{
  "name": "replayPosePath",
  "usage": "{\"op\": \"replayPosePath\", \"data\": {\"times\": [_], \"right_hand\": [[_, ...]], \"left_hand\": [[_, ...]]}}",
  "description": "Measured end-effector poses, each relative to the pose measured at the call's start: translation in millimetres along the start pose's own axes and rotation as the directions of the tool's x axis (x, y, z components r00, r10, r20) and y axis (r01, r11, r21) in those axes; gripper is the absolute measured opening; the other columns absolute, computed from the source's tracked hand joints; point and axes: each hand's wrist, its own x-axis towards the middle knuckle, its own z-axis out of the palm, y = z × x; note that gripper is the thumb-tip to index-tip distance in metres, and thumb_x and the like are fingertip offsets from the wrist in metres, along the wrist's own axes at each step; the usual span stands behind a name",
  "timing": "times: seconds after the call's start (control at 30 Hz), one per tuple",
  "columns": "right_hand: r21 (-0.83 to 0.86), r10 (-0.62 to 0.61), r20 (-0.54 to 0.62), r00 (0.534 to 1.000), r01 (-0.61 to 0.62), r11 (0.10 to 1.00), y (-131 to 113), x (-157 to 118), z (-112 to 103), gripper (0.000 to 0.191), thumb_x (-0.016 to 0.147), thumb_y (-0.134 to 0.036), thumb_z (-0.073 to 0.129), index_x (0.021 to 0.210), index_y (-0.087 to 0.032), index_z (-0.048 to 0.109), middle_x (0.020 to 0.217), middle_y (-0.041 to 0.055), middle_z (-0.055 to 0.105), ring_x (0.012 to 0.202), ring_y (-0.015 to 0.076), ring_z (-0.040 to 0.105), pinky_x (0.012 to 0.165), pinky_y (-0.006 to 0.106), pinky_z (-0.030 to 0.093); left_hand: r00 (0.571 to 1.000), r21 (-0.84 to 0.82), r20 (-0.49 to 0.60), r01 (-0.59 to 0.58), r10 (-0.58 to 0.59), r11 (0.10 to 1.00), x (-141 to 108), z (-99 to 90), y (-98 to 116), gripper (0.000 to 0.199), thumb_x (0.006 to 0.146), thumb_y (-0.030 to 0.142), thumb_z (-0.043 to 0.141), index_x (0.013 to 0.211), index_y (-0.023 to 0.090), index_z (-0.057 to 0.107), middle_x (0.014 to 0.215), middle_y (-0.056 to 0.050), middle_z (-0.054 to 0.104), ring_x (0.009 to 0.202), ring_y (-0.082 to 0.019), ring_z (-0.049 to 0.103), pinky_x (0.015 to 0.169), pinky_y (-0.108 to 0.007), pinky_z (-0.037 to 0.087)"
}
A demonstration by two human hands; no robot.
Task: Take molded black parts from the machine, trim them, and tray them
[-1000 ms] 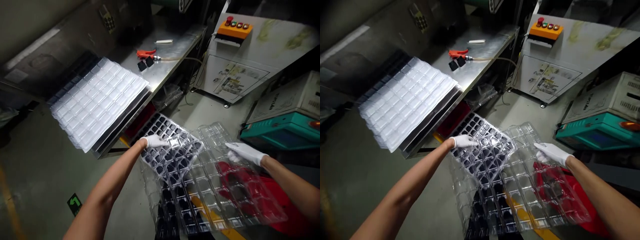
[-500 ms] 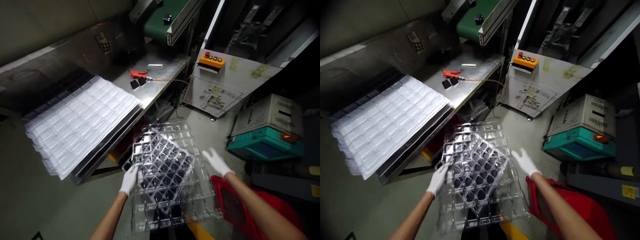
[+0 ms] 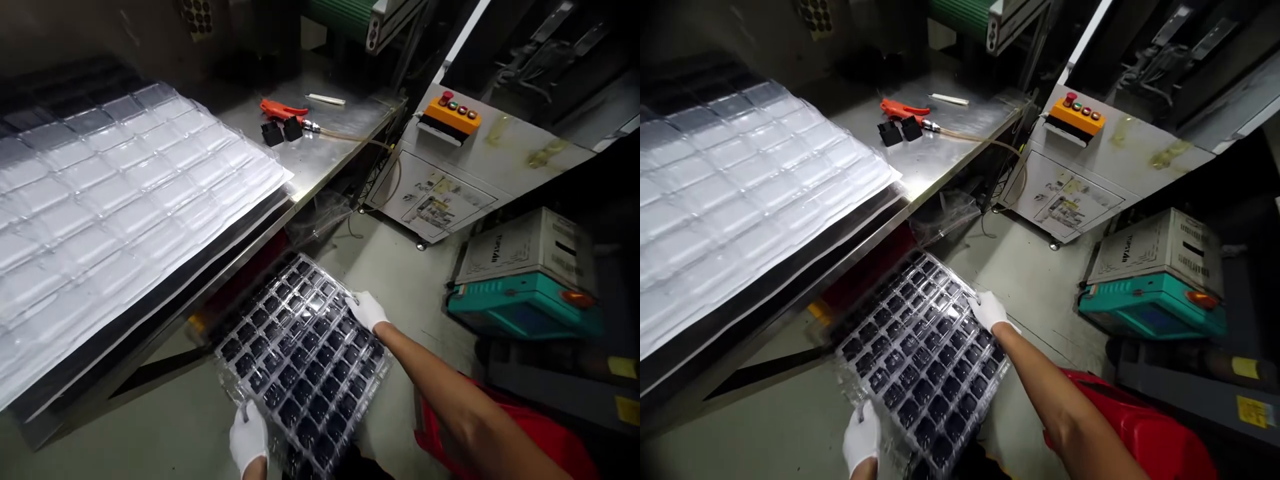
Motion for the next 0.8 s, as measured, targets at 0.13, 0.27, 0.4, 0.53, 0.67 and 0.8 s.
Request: {"op": "replayPosePath", "data": {"times": [0.13, 0.27, 0.4, 0.53, 0.67, 0.8], "right_hand": [[-0.147, 0.012, 0.008, 1.0, -0.011, 0.989, -8.7, 16.3, 6.9, 0.049, 0.106, -0.053, 0.035, 0.115, -0.019, 0.071, 0.114, 0.0139, 0.065, 0.101, 0.0275, 0.064, 0.09, 0.037, 0.049], [-0.271, -0.026, 0.008, 1.0, 0.027, 0.962, -10.1, 28.0, 5.5, 0.048, 0.108, -0.046, 0.032, 0.118, -0.018, 0.07, 0.113, 0.0162, 0.064, 0.108, 0.032, 0.061, 0.094, 0.043, 0.048], [-0.308, -0.031, 0.077, 0.997, 0.053, 0.95, -1.1, 36.8, 5.6, 0.046, 0.109, -0.045, 0.032, 0.123, -0.021, 0.069, 0.109, 0.0135, 0.066, 0.102, 0.0307, 0.065, 0.088, 0.041, 0.05], [-0.339, -0.023, 0.114, 0.993, 0.061, 0.939, 7.7, 41.0, 6.9, 0.045, 0.109, -0.044, 0.034, 0.131, -0.019, 0.065, 0.109, 0.0141, 0.065, 0.098, 0.0305, 0.066, 0.084, 0.04, 0.051], [-0.353, -0.071, 0.143, 0.987, 0.118, 0.928, 6.8, 49.7, 5.9, 0.04, 0.109, -0.038, 0.035, 0.128, -0.016, 0.064, 0.11, 0.0155, 0.065, 0.101, 0.0306, 0.065, 0.086, 0.039, 0.051], [-0.347, -0.127, 0.18, 0.975, 0.184, 0.92, 4.0, 65.0, 6.7, 0.037, 0.109, -0.036, 0.035, 0.125, -0.015, 0.062, 0.111, 0.0153, 0.064, 0.101, 0.0314, 0.064, 0.087, 0.042, 0.051]], "left_hand": [[0.999, 0.07, 0.017, 0.038, -0.039, 0.997, 6.3, 11.2, 17.1, 0.069, 0.098, 0.047, 0.025, 0.135, 0.004, 0.063, 0.121, -0.031, 0.07, 0.117, -0.043, 0.068, 0.097, -0.048, 0.056], [0.997, 0.1, 0.02, 0.067, -0.07, 0.993, 8.7, 20.6, 31.6, 0.068, 0.097, 0.043, 0.024, 0.128, -0.001, 0.066, 0.114, -0.033, 0.071, 0.113, -0.043, 0.069, 0.097, -0.048, 0.055], [0.991, 0.105, 0.015, 0.13, -0.132, 0.986, 5.3, 30.4, 35.2, 0.066, 0.097, 0.04, 0.026, 0.131, -0.001, 0.064, 0.119, -0.032, 0.07, 0.116, -0.044, 0.068, 0.098, -0.048, 0.055], [0.98, 0.068, 0.002, 0.199, -0.199, 0.978, -0.5, 37.8, 40.4, 0.063, 0.096, 0.041, 0.031, 0.131, 0.001, 0.065, 0.118, -0.029, 0.072, 0.115, -0.041, 0.069, 0.097, -0.045, 0.057], [0.963, 0.013, -0.082, 0.26, -0.258, 0.965, -2.3, 45.9, 53.7, 0.058, 0.095, 0.037, 0.032, 0.131, 0.005, 0.064, 0.119, -0.026, 0.073, 0.114, -0.04, 0.07, 0.095, -0.045, 0.058], [0.938, 0.003, -0.17, 0.308, -0.303, 0.951, -1.5, 55.3, 63.3, 0.057, 0.092, 0.035, 0.032, 0.12, 0.002, 0.07, 0.108, -0.031, 0.074, 0.104, -0.045, 0.073, 0.089, -0.05, 0.06]]}}
